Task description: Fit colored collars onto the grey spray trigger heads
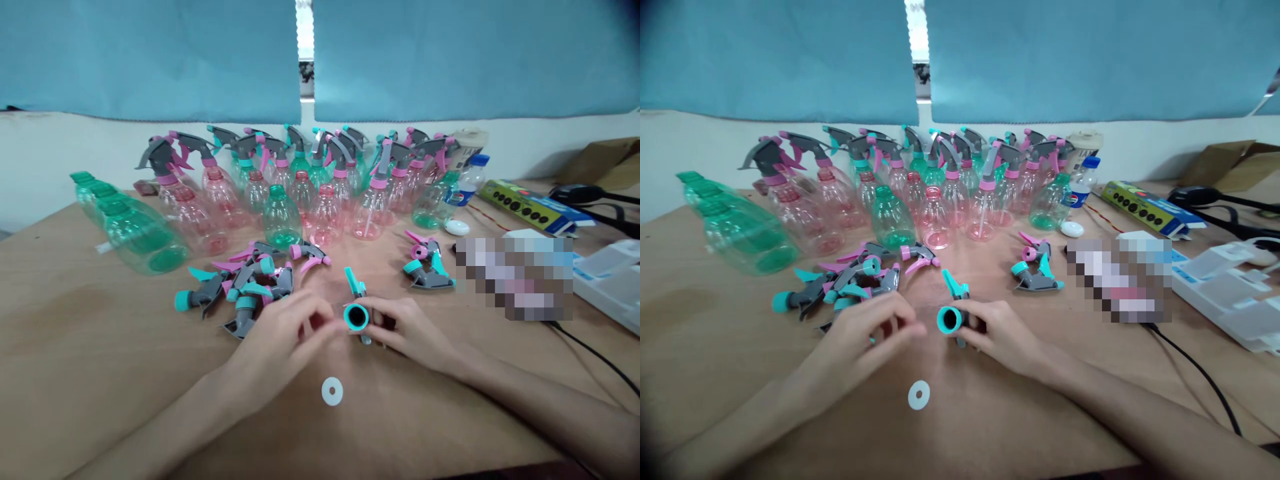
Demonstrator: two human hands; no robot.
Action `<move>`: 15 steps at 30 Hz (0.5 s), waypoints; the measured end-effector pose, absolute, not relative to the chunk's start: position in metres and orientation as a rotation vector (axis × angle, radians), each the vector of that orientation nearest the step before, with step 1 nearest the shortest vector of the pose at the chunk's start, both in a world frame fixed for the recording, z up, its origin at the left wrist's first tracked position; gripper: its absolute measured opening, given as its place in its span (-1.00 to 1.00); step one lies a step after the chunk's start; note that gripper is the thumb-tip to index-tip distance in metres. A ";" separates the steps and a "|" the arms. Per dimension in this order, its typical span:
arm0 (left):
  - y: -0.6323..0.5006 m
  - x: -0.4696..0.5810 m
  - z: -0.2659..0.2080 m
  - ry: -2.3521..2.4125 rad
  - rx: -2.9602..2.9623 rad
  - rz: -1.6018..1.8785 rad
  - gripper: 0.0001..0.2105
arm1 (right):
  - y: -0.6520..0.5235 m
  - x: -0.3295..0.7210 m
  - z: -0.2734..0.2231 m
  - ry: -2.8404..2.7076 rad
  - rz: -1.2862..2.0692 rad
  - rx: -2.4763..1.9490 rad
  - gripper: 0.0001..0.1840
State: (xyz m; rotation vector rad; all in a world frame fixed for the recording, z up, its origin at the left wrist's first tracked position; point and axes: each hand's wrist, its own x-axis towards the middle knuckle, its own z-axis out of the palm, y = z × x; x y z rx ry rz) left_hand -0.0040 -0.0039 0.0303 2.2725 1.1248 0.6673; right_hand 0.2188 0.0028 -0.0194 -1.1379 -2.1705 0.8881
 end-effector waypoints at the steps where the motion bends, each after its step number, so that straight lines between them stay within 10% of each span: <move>1: -0.008 -0.006 0.030 1.082 2.282 0.460 -0.82 | 0.003 0.219 -0.020 -2.171 0.882 -1.134 -0.86; 15: -0.018 -0.004 0.015 1.052 2.210 0.226 -0.92 | 0.003 0.218 -0.021 -2.181 0.854 -1.150 -0.88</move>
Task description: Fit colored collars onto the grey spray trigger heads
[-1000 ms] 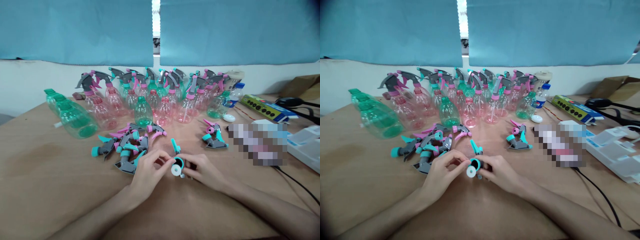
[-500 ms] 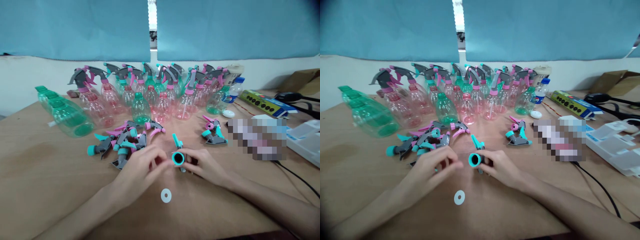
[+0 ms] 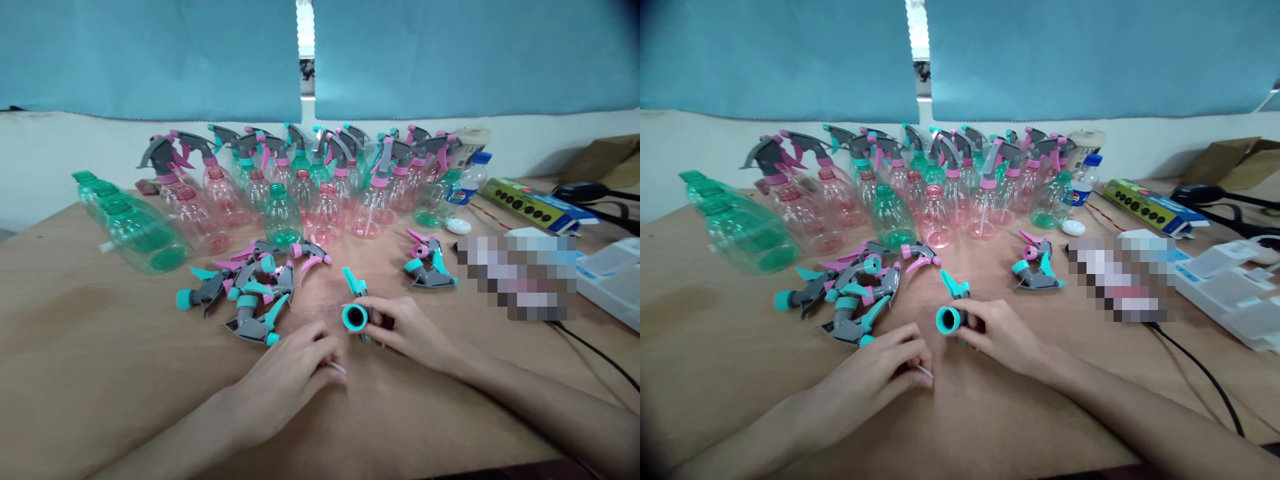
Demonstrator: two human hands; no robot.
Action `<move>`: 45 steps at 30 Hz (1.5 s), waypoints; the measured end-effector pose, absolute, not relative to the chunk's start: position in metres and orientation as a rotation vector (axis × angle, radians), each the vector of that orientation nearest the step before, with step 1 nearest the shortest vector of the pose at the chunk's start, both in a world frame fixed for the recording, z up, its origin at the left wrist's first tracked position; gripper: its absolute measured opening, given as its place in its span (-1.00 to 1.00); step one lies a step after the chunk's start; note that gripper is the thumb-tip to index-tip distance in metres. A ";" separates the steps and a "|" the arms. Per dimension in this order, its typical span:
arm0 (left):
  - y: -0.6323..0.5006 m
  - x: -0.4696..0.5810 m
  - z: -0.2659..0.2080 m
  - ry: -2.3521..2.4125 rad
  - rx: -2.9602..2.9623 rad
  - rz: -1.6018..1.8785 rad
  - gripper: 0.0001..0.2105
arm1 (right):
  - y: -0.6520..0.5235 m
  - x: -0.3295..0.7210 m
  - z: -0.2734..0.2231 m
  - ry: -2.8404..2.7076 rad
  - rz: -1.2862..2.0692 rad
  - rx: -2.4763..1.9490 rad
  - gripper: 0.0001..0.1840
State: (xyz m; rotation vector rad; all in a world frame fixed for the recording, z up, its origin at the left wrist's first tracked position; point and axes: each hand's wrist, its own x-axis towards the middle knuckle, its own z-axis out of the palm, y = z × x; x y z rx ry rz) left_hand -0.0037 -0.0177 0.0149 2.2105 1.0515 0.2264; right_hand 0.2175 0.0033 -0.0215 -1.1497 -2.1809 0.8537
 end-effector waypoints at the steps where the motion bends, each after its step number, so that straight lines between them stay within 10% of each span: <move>1: -0.015 -0.005 0.015 1.030 2.238 0.317 -0.90 | 0.003 0.218 -0.022 -2.177 0.858 -1.138 -0.88; 10: -0.002 0.007 0.009 1.094 2.328 0.979 -0.82 | 0.001 0.216 -0.019 -2.057 1.004 -1.132 -0.84; 45: -0.009 0.011 -0.001 0.966 2.312 1.069 -0.90 | -0.003 0.211 -0.022 -2.067 1.008 -1.061 -0.76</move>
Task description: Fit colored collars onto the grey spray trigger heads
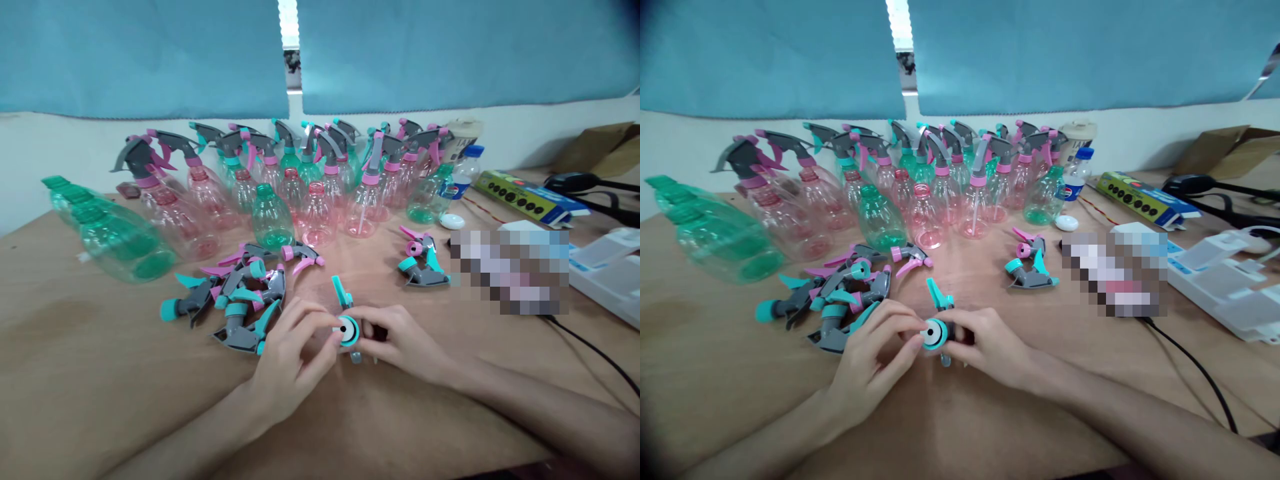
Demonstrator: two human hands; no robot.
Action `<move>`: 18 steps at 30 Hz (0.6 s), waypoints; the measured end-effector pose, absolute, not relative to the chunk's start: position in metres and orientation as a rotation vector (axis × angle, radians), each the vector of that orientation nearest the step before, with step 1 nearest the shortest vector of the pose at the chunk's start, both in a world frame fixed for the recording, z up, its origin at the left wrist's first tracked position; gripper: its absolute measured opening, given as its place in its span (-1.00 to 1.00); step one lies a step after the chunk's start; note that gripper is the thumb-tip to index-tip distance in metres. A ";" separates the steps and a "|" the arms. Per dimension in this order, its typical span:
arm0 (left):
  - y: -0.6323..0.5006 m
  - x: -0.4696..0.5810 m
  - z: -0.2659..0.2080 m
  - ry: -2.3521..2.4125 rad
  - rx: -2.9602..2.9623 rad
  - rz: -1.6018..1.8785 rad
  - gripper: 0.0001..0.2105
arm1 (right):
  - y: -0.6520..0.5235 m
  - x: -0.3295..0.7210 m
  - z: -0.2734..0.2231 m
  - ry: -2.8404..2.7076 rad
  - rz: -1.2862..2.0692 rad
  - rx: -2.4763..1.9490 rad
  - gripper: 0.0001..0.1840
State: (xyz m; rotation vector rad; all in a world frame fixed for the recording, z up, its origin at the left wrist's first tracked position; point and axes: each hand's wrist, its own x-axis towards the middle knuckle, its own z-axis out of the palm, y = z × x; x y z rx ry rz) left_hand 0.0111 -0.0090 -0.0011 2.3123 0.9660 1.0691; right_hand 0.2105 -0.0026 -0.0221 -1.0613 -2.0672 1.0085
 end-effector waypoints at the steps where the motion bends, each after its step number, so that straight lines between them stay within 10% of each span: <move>1: -0.009 0.011 -0.002 0.934 2.352 1.069 -0.89 | -0.003 0.210 -0.022 -2.069 1.003 -1.058 -0.75; 18: -0.007 0.015 -0.003 1.005 2.225 1.005 -0.92 | -0.004 0.211 -0.023 -2.122 0.949 -1.025 -0.80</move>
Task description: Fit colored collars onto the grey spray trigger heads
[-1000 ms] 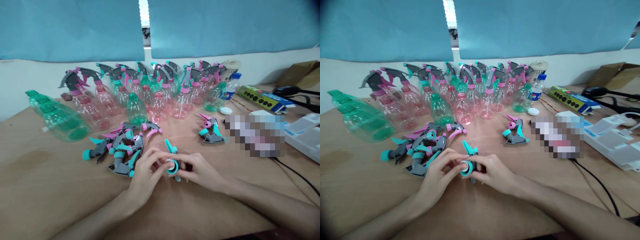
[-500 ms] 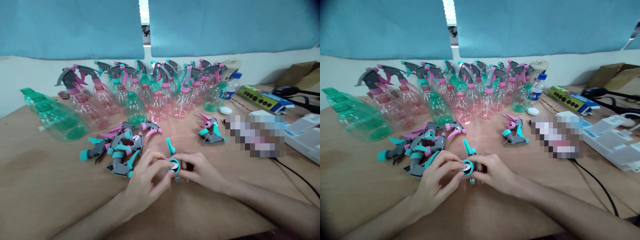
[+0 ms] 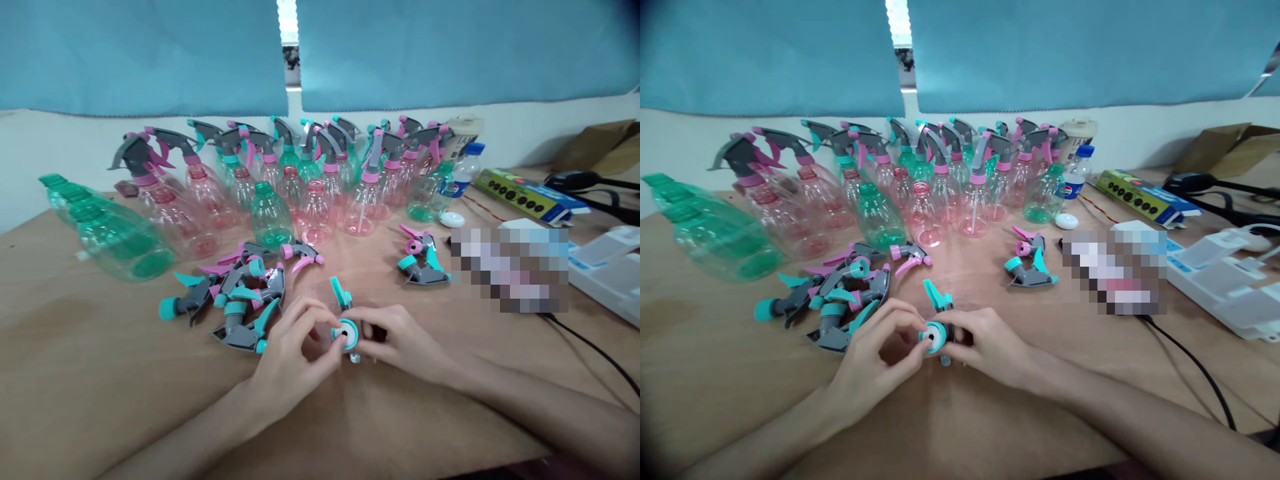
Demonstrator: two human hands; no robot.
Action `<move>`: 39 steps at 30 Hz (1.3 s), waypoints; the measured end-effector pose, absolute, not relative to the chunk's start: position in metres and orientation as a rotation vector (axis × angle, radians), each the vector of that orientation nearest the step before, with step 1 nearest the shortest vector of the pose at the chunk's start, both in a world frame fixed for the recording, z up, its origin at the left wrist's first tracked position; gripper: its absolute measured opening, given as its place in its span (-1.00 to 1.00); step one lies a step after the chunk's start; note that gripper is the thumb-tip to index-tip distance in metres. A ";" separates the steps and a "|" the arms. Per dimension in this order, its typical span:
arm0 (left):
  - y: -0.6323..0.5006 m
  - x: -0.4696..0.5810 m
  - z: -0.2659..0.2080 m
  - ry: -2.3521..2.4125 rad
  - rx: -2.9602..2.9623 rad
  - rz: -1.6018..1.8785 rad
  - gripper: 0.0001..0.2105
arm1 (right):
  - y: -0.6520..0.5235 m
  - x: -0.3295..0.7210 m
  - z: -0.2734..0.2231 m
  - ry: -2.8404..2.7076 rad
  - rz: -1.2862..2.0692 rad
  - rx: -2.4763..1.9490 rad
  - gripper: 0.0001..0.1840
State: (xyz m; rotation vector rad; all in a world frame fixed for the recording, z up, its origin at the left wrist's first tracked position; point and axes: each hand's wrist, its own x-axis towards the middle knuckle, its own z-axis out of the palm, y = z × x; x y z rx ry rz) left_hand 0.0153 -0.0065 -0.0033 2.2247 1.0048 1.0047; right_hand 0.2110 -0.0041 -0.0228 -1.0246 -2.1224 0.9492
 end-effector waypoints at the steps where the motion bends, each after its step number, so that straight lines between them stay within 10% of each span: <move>1: -0.006 0.016 -0.003 1.025 2.209 0.984 -0.92 | -0.004 0.211 -0.023 -2.125 0.938 -1.027 -0.81; 39: -0.014 0.014 0.001 1.005 2.570 0.950 -0.82 | -0.006 0.212 -0.023 -2.142 0.873 -1.053 -0.84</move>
